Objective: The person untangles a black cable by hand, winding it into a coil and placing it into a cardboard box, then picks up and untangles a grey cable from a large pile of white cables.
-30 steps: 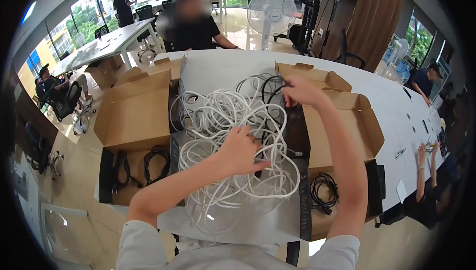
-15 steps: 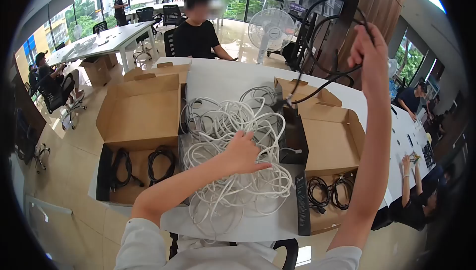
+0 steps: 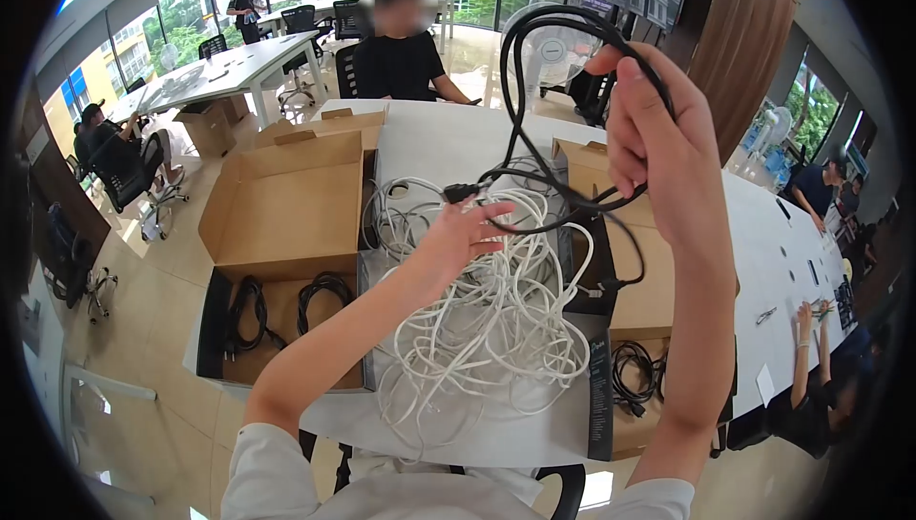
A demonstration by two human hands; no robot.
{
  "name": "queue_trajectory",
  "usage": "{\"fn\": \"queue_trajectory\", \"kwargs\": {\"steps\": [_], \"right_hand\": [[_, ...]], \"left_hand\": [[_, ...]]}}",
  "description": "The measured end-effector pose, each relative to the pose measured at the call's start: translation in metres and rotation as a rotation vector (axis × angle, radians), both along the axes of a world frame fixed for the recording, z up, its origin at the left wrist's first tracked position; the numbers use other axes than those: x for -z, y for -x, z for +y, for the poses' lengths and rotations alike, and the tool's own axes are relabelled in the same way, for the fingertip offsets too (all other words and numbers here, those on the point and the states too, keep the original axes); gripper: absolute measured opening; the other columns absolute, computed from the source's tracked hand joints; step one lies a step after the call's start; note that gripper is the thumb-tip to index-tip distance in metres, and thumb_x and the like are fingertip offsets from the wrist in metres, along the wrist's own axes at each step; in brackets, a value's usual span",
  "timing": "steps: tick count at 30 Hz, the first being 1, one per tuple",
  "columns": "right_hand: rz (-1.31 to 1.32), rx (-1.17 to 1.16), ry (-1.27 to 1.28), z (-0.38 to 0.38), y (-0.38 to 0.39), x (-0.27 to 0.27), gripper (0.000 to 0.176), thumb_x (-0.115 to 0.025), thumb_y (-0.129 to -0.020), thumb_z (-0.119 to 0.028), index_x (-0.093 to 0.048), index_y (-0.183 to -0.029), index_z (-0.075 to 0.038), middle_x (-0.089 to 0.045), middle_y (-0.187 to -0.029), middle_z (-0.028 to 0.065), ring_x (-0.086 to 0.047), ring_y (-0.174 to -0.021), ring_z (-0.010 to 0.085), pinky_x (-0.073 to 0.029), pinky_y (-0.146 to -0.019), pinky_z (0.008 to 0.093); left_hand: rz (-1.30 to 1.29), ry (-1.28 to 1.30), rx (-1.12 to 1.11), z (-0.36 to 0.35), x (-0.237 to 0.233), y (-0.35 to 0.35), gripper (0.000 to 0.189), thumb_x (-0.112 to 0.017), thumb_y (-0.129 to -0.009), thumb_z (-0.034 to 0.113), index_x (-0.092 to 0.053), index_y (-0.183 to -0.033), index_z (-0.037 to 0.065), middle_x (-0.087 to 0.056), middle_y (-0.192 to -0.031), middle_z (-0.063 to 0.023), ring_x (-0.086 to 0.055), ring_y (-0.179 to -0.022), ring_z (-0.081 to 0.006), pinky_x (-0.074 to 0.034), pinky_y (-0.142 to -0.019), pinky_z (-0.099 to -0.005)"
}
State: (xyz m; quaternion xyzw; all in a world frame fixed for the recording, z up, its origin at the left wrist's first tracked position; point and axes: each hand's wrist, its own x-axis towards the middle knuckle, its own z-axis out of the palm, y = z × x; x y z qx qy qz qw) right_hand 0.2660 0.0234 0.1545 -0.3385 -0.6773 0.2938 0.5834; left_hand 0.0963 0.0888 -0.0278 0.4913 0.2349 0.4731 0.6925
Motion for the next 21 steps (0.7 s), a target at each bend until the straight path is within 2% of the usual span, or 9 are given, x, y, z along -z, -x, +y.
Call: {"fn": "queue_trajectory", "kwargs": {"steps": [2, 3, 6, 10, 12, 13, 17, 20, 21], "right_hand": [[0.023, -0.051, 0.079, 0.006, -0.002, 0.012, 0.029, -0.041, -0.100, -0.027, -0.055, -0.105, -0.001, -0.031, -0.056, -0.0054, -0.031, -0.043, 0.0030, -0.031, -0.039, 0.0199], [0.036, -0.068, 0.112, 0.011, -0.005, 0.022, 0.029, -0.040, -0.100, -0.027, -0.054, -0.105, -0.001, -0.032, -0.057, -0.0050, -0.032, -0.044, 0.0033, -0.032, -0.040, 0.0202], [0.021, -0.091, 0.185, 0.027, -0.019, 0.044, 0.031, -0.038, -0.101, -0.027, -0.053, -0.106, 0.000, -0.040, -0.059, -0.0024, -0.042, -0.048, 0.0058, -0.043, -0.047, 0.0227], [0.060, -0.125, 0.341, 0.045, -0.039, 0.064, 0.036, -0.035, -0.101, -0.030, -0.053, -0.111, 0.001, -0.053, -0.068, 0.0022, -0.058, -0.061, 0.0123, -0.052, -0.065, 0.0266], [0.121, -0.144, 0.439, 0.050, -0.043, 0.076, 0.037, -0.034, -0.102, -0.030, -0.053, -0.114, 0.000, -0.057, -0.073, 0.0037, -0.062, -0.069, 0.0138, -0.052, -0.069, 0.0275], [0.106, -0.178, 0.451, 0.054, -0.050, 0.082, 0.039, -0.035, -0.101, -0.032, -0.052, -0.118, -0.001, -0.063, -0.086, 0.0068, -0.065, -0.081, 0.0161, -0.052, -0.072, 0.0284], [0.131, -0.173, 0.520, 0.058, -0.055, 0.094, 0.041, -0.038, -0.100, -0.033, -0.050, -0.123, -0.001, -0.065, -0.100, 0.0095, -0.066, -0.087, 0.0181, -0.053, -0.071, 0.0280], [0.110, -0.151, 0.513, 0.059, -0.053, 0.098, 0.041, -0.039, -0.100, -0.033, -0.049, -0.123, -0.001, -0.065, -0.098, 0.0095, -0.066, -0.086, 0.0174, -0.054, -0.068, 0.0267], [0.108, -0.125, 0.502, 0.062, -0.055, 0.103, 0.039, -0.039, -0.100, -0.031, -0.051, -0.123, -0.001, -0.065, -0.098, 0.0096, -0.067, -0.086, 0.0173, -0.054, -0.067, 0.0259]], "left_hand": [[-0.253, 0.174, -0.019, -0.006, -0.003, 0.016, 0.045, -0.044, -0.096, 0.041, -0.034, -0.130, 0.014, -0.053, -0.125, -0.0147, -0.053, -0.112, -0.0244, -0.043, -0.092, -0.0349], [-0.379, 0.211, -0.006, -0.007, -0.001, 0.027, 0.036, -0.038, -0.098, 0.043, -0.040, -0.121, 0.017, -0.053, -0.127, -0.0149, -0.054, -0.112, -0.0255, -0.042, -0.092, -0.0367], [-0.361, 0.206, -0.087, 0.002, 0.010, 0.056, 0.029, -0.041, -0.097, 0.043, -0.045, -0.111, 0.017, -0.057, -0.117, -0.0118, -0.055, -0.107, -0.0245, -0.042, -0.091, -0.0374], [-0.334, 0.149, -0.198, -0.006, 0.010, 0.086, 0.023, -0.048, -0.096, 0.039, -0.050, -0.102, 0.017, -0.055, -0.087, -0.0032, -0.054, -0.084, -0.0191, -0.043, -0.083, -0.0361], [-0.361, 0.097, -0.236, -0.008, 0.003, 0.097, 0.023, -0.047, -0.096, 0.038, -0.050, -0.102, 0.016, -0.055, -0.085, -0.0030, -0.053, -0.081, -0.0184, -0.044, -0.082, -0.0352], [-0.373, 0.089, -0.260, -0.013, 0.005, 0.101, 0.024, -0.047, -0.096, 0.038, -0.050, -0.102, 0.015, -0.055, -0.084, -0.0028, -0.053, -0.079, -0.0181, -0.044, -0.081, -0.0348], [-0.339, -0.033, -0.339, -0.023, -0.003, 0.113, 0.027, -0.049, -0.096, 0.037, -0.051, -0.101, 0.011, -0.057, -0.086, -0.0044, -0.055, -0.083, -0.0170, -0.045, -0.079, -0.0329], [-0.306, -0.019, -0.376, -0.027, -0.003, 0.115, 0.027, -0.048, -0.096, 0.036, -0.051, -0.102, 0.010, -0.058, -0.090, -0.0056, -0.056, -0.085, -0.0172, -0.044, -0.080, -0.0324], [-0.295, -0.074, -0.343, -0.027, -0.002, 0.116, 0.028, -0.048, -0.096, 0.036, -0.051, -0.102, 0.009, -0.059, -0.100, -0.0079, -0.056, -0.087, -0.0182, -0.043, -0.080, -0.0328]]}}
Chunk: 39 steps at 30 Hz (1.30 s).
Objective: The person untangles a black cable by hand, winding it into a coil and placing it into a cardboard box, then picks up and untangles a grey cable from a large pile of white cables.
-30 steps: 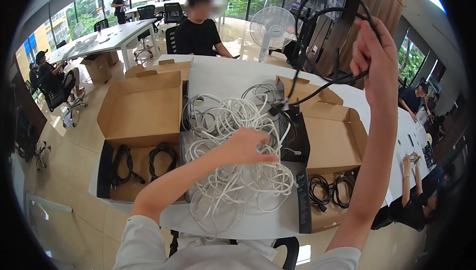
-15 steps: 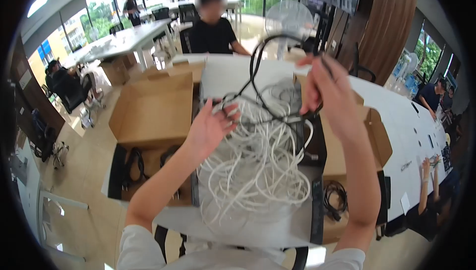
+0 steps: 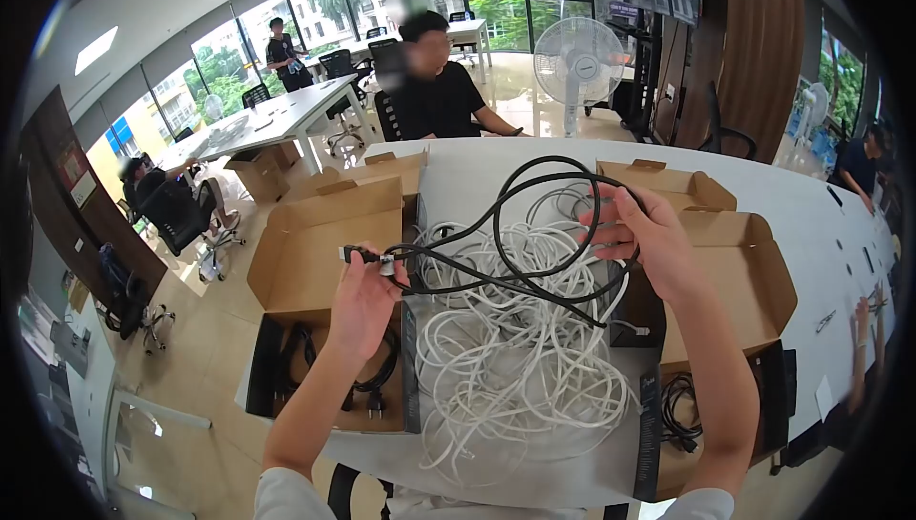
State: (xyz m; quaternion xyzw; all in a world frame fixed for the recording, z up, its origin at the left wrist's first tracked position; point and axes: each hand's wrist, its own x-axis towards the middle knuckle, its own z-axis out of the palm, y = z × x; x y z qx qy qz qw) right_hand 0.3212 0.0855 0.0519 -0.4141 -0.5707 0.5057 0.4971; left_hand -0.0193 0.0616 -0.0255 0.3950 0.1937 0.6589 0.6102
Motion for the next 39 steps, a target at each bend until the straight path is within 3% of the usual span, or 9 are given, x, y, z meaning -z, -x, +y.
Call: {"fn": "queue_trajectory", "kwargs": {"steps": [9, 13, 14, 18, 21, 22, 26, 33, 39], "right_hand": [[0.015, 0.165, -0.079, 0.001, -0.004, 0.006, 0.034, -0.043, -0.099, -0.030, -0.058, -0.108, -0.001, -0.059, -0.077, 0.0012, -0.054, -0.059, 0.0062, -0.045, -0.052, 0.0205], [0.057, 0.209, -0.147, -0.005, 0.000, 0.006, 0.033, -0.042, -0.100, -0.030, -0.059, -0.103, -0.002, -0.057, -0.073, -0.0003, -0.052, -0.057, 0.0051, -0.044, -0.050, 0.0198], [0.074, 0.214, -0.151, -0.006, 0.001, 0.006, 0.032, -0.041, -0.100, -0.030, -0.059, -0.101, -0.003, -0.056, -0.072, -0.0006, -0.051, -0.056, 0.0048, -0.044, -0.050, 0.0194], [0.123, 0.220, -0.190, -0.016, 0.001, 0.003, 0.032, -0.040, -0.100, -0.030, -0.058, -0.101, -0.003, -0.056, -0.072, 0.0002, -0.050, -0.054, 0.0050, -0.043, -0.048, 0.0197], [0.089, 0.237, -0.217, -0.026, 0.002, -0.001, 0.033, -0.040, -0.100, -0.030, -0.059, -0.101, -0.002, -0.058, -0.073, 0.0015, -0.051, -0.054, 0.0052, -0.043, -0.048, 0.0199], [0.115, 0.239, -0.224, -0.030, 0.003, -0.001, 0.032, -0.041, -0.100, -0.028, -0.059, -0.101, -0.002, -0.060, -0.075, 0.0032, -0.049, -0.050, 0.0049, -0.042, -0.045, 0.0197], [0.046, 0.328, -0.228, -0.048, 0.006, -0.009, 0.030, -0.042, -0.099, -0.026, -0.059, -0.102, -0.001, -0.061, -0.079, 0.0052, -0.044, -0.043, 0.0042, -0.040, -0.041, 0.0195], [0.182, 0.538, -0.237, -0.041, -0.045, -0.008, 0.027, -0.044, -0.099, -0.026, -0.058, -0.102, -0.003, -0.056, -0.073, 0.0007, -0.034, -0.041, 0.0031, -0.036, -0.040, 0.0207], [0.398, 0.702, -0.329, -0.029, -0.109, -0.005, 0.025, -0.042, -0.100, -0.025, -0.056, -0.107, -0.005, -0.044, -0.064, -0.0045, -0.027, -0.040, 0.0043, -0.029, -0.041, 0.0210]], "left_hand": [[0.064, 0.024, 0.226, 0.001, 0.002, -0.010, 0.027, -0.045, -0.096, 0.036, -0.052, -0.102, 0.010, -0.051, -0.122, -0.0144, -0.055, -0.090, -0.0214, -0.042, -0.086, -0.0350], [0.214, -0.062, 0.360, -0.006, -0.002, -0.019, 0.027, -0.053, -0.094, 0.023, -0.057, -0.115, 0.007, -0.045, -0.133, -0.0165, -0.056, -0.096, -0.0182, -0.044, -0.088, -0.0323], [0.258, -0.049, 0.411, -0.008, -0.005, -0.020, 0.028, -0.056, -0.091, 0.009, -0.059, -0.119, 0.006, -0.043, -0.136, -0.0138, -0.055, -0.097, -0.0146, -0.045, -0.087, -0.0289], [0.618, -0.161, 0.351, -0.018, -0.012, -0.034, 0.036, -0.061, -0.083, -0.003, -0.060, -0.119, 0.004, -0.046, -0.132, -0.0059, -0.052, -0.101, -0.0101, -0.044, -0.085, -0.0230], [0.920, -0.177, 0.193, -0.022, -0.010, -0.042, 0.040, -0.067, -0.081, 0.002, -0.060, -0.120, 0.003, -0.047, -0.127, -0.0047, -0.051, -0.101, -0.0101, -0.043, -0.083, -0.0215], [1.076, -0.378, 0.052, -0.016, 0.001, -0.041, 0.047, -0.074, -0.077, 0.010, -0.058, -0.121, 0.003, -0.044, -0.126, -0.0041, -0.052, -0.095, -0.0099, -0.044, -0.078, -0.0209], [1.252, -0.624, -0.186, -0.020, 0.007, -0.048, 0.066, -0.079, -0.072, 0.029, -0.052, -0.124, -0.001, -0.038, -0.132, -0.0131, -0.055, -0.079, -0.0177, -0.048, -0.069, -0.0281], [1.110, -0.280, -0.182, -0.017, 0.028, -0.038, 0.053, -0.063, -0.088, 0.025, -0.044, -0.127, -0.005, -0.036, -0.133, -0.0151, -0.054, -0.073, -0.0121, -0.047, -0.063, -0.0256], [0.786, -0.089, -0.273, -0.019, 0.044, -0.009, 0.031, -0.051, -0.093, 0.011, -0.052, -0.119, -0.006, -0.047, -0.111, -0.0049, -0.041, -0.060, -0.0040, -0.037, -0.054, -0.0190]]}}
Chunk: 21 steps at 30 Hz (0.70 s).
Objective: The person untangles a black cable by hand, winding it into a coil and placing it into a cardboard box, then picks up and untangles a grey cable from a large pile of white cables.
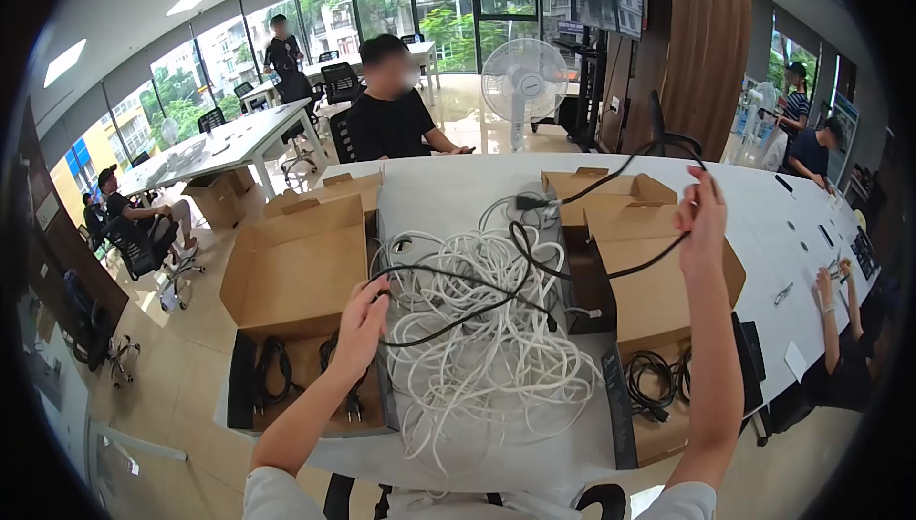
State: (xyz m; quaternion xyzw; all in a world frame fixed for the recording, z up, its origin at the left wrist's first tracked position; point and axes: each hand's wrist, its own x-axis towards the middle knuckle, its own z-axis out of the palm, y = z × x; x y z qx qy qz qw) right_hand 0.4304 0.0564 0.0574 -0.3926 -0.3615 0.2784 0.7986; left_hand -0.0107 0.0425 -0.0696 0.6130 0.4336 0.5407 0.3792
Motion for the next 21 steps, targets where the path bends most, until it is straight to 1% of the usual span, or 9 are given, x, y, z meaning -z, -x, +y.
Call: {"fn": "queue_trajectory", "kwargs": {"steps": [3, 5, 6, 8, 10, 13, 16, 17, 21], "right_hand": [[0.027, 0.086, -0.021, -0.005, -0.019, -0.002, 0.026, -0.042, -0.100, -0.026, -0.055, -0.109, -0.005, -0.040, -0.062, -0.0054, -0.026, -0.040, 0.0042, -0.027, -0.041, 0.0206], [0.056, 0.116, -0.014, -0.001, -0.032, 0.000, 0.027, -0.042, -0.100, -0.026, -0.055, -0.109, -0.005, -0.037, -0.060, -0.0060, -0.024, -0.040, 0.0040, -0.025, -0.041, 0.0205], [0.034, 0.106, -0.055, 0.001, -0.035, 0.004, 0.027, -0.042, -0.100, -0.026, -0.055, -0.110, -0.004, -0.034, -0.058, -0.0061, -0.024, -0.041, 0.0034, -0.024, -0.041, 0.0203], [0.003, 0.123, -0.020, 0.002, -0.035, 0.005, 0.028, -0.043, -0.100, -0.026, -0.055, -0.111, -0.004, -0.031, -0.056, -0.0061, -0.023, -0.040, 0.0027, -0.023, -0.040, 0.0199], [-0.081, 0.099, -0.024, 0.004, -0.037, 0.009, 0.029, -0.043, -0.100, -0.027, -0.055, -0.111, -0.004, -0.029, -0.055, -0.0062, -0.022, -0.040, 0.0024, -0.022, -0.040, 0.0196], [-0.136, 0.030, -0.034, 0.008, -0.019, 0.010, 0.030, -0.043, -0.100, -0.028, -0.055, -0.112, -0.003, -0.027, -0.054, -0.0064, -0.022, -0.040, 0.0019, -0.021, -0.039, 0.0191], [-0.201, -0.073, -0.026, 0.008, 0.004, 0.007, 0.030, -0.043, -0.100, -0.027, -0.056, -0.112, -0.004, -0.029, -0.054, -0.0069, -0.023, -0.040, 0.0012, -0.022, -0.038, 0.0184], [-0.205, -0.091, -0.023, 0.010, 0.013, 0.005, 0.030, -0.043, -0.100, -0.027, -0.056, -0.112, -0.004, -0.029, -0.055, -0.0067, -0.024, -0.040, 0.0011, -0.023, -0.038, 0.0184], [-0.257, -0.175, -0.040, 0.017, 0.042, -0.004, 0.031, -0.042, -0.100, -0.027, -0.058, -0.110, -0.003, -0.031, -0.055, -0.0061, -0.025, -0.041, 0.0008, -0.025, -0.038, 0.0185]], "left_hand": [[-0.145, 0.015, -0.054, -0.008, -0.009, 0.014, 0.027, -0.049, -0.093, 0.008, -0.055, -0.116, -0.005, -0.051, -0.106, -0.0024, -0.041, -0.059, -0.0025, -0.034, -0.051, -0.0177], [-0.165, -0.039, -0.101, -0.005, -0.019, 0.026, 0.026, -0.049, -0.093, 0.008, -0.056, -0.115, -0.004, -0.052, -0.106, -0.0021, -0.040, -0.058, -0.0019, -0.033, -0.049, -0.0172], [-0.168, -0.037, -0.132, -0.014, -0.018, 0.035, 0.026, -0.049, -0.093, 0.008, -0.057, -0.115, -0.003, -0.052, -0.107, -0.0020, -0.039, -0.058, -0.0016, -0.033, -0.049, -0.0170], [-0.229, -0.047, -0.179, -0.016, -0.030, 0.050, 0.027, -0.048, -0.092, 0.008, -0.057, -0.115, -0.002, -0.053, -0.108, -0.0017, -0.034, -0.055, -0.0004, -0.029, -0.046, -0.0166], [-0.312, -0.116, -0.211, -0.016, -0.045, 0.062, 0.031, -0.047, -0.091, 0.007, -0.056, -0.119, -0.002, -0.053, -0.108, -0.0018, -0.031, -0.054, 0.0001, -0.026, -0.045, -0.0164], [-0.383, -0.310, -0.354, -0.010, -0.071, 0.075, 0.040, -0.043, -0.090, 0.007, -0.050, -0.128, -0.002, -0.050, -0.101, -0.0005, -0.027, -0.052, -0.0002, -0.022, -0.043, -0.0167], [-0.472, -0.372, -0.409, -0.007, -0.096, 0.089, 0.049, -0.042, -0.090, 0.011, -0.040, -0.137, -0.002, -0.044, -0.089, 0.0030, -0.024, -0.050, -0.0002, -0.020, -0.042, -0.0166], [-0.455, -0.368, -0.410, -0.007, -0.099, 0.093, 0.050, -0.041, -0.090, 0.012, -0.038, -0.137, -0.002, -0.042, -0.086, 0.0036, -0.023, -0.049, -0.0006, -0.020, -0.041, -0.0174], [-0.453, -0.279, -0.319, -0.008, -0.097, 0.098, 0.050, -0.041, -0.089, 0.013, -0.039, -0.137, -0.002, -0.039, -0.082, 0.0039, -0.024, -0.049, -0.0009, -0.019, -0.041, -0.0179]]}}
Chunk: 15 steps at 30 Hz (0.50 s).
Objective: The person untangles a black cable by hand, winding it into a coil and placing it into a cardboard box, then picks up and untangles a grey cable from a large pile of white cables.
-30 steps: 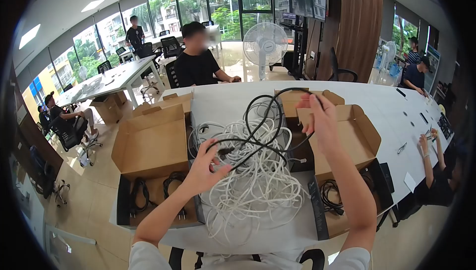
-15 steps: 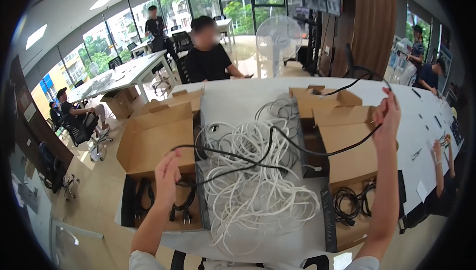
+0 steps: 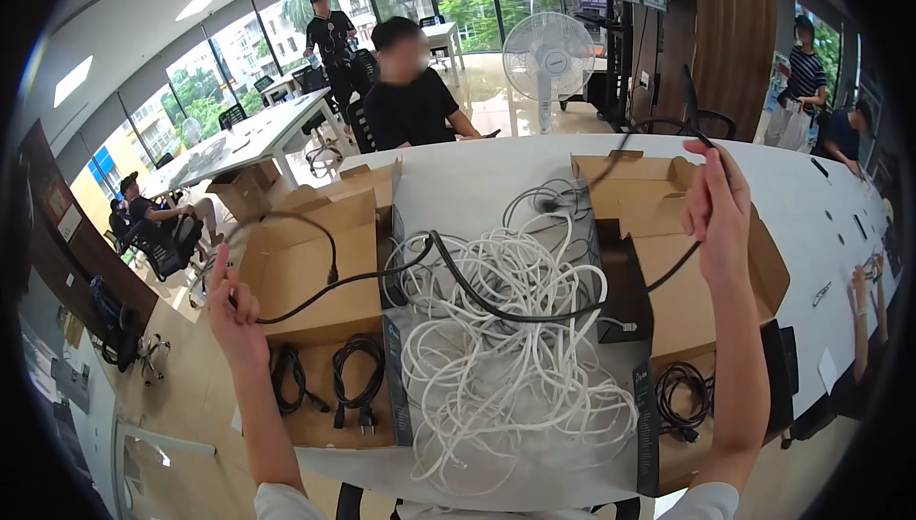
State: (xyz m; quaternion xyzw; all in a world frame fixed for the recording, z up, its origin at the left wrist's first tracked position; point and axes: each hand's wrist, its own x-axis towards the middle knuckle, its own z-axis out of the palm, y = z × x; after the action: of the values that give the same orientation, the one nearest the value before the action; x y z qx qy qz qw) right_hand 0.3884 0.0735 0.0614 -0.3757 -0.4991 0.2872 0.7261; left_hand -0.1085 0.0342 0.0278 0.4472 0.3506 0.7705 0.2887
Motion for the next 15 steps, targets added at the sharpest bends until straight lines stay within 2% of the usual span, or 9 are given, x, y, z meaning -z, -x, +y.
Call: {"fn": "queue_trajectory", "kwargs": {"steps": [5, 7, 12, 15], "right_hand": [[-0.070, -0.025, -0.061, -0.007, 0.033, -0.019, 0.032, -0.041, -0.100, -0.027, -0.058, -0.110, -0.002, -0.033, -0.055, -0.0058, -0.025, -0.040, 0.0009, -0.026, -0.038, 0.0185], [-0.092, -0.047, -0.056, -0.013, 0.044, -0.021, 0.032, -0.041, -0.100, -0.027, -0.058, -0.110, -0.002, -0.033, -0.055, -0.0059, -0.025, -0.039, 0.0013, -0.026, -0.038, 0.0187], [-0.205, -0.013, 0.143, -0.017, 0.052, -0.003, 0.029, -0.046, -0.098, -0.027, -0.059, -0.105, -0.002, -0.035, -0.051, -0.0065, -0.029, -0.038, 0.0017, -0.026, -0.037, 0.0193], [-0.195, -0.069, 0.229, -0.012, 0.072, 0.016, 0.030, -0.047, -0.097, -0.026, -0.059, -0.101, 0.001, -0.037, -0.054, -0.0052, -0.030, -0.037, 0.0022, -0.027, -0.035, 0.0195]], "left_hand": [[0.027, -0.026, 0.035, -0.014, 0.009, 0.004, 0.047, -0.040, -0.092, 0.013, -0.040, -0.137, 0.001, -0.038, -0.079, 0.0038, -0.024, -0.047, -0.0014, -0.019, -0.041, -0.0183], [-0.013, -0.088, -0.054, -0.024, 0.005, 0.007, 0.045, -0.040, -0.094, 0.011, -0.040, -0.138, 0.001, -0.040, -0.078, 0.0030, -0.024, -0.047, -0.0018, -0.019, -0.042, -0.0181], [0.011, -0.126, -0.186, -0.063, -0.002, 0.022, 0.046, -0.040, -0.097, 0.012, -0.031, -0.142, 0.003, -0.043, -0.070, 0.0014, -0.023, -0.047, -0.0021, -0.019, -0.042, -0.0174], [0.002, -0.095, -0.027, -0.081, 0.005, 0.041, 0.043, -0.040, -0.097, 0.010, -0.037, -0.139, 0.002, -0.046, -0.070, 0.0013, -0.024, -0.046, -0.0014, -0.019, -0.042, -0.0169]]}}
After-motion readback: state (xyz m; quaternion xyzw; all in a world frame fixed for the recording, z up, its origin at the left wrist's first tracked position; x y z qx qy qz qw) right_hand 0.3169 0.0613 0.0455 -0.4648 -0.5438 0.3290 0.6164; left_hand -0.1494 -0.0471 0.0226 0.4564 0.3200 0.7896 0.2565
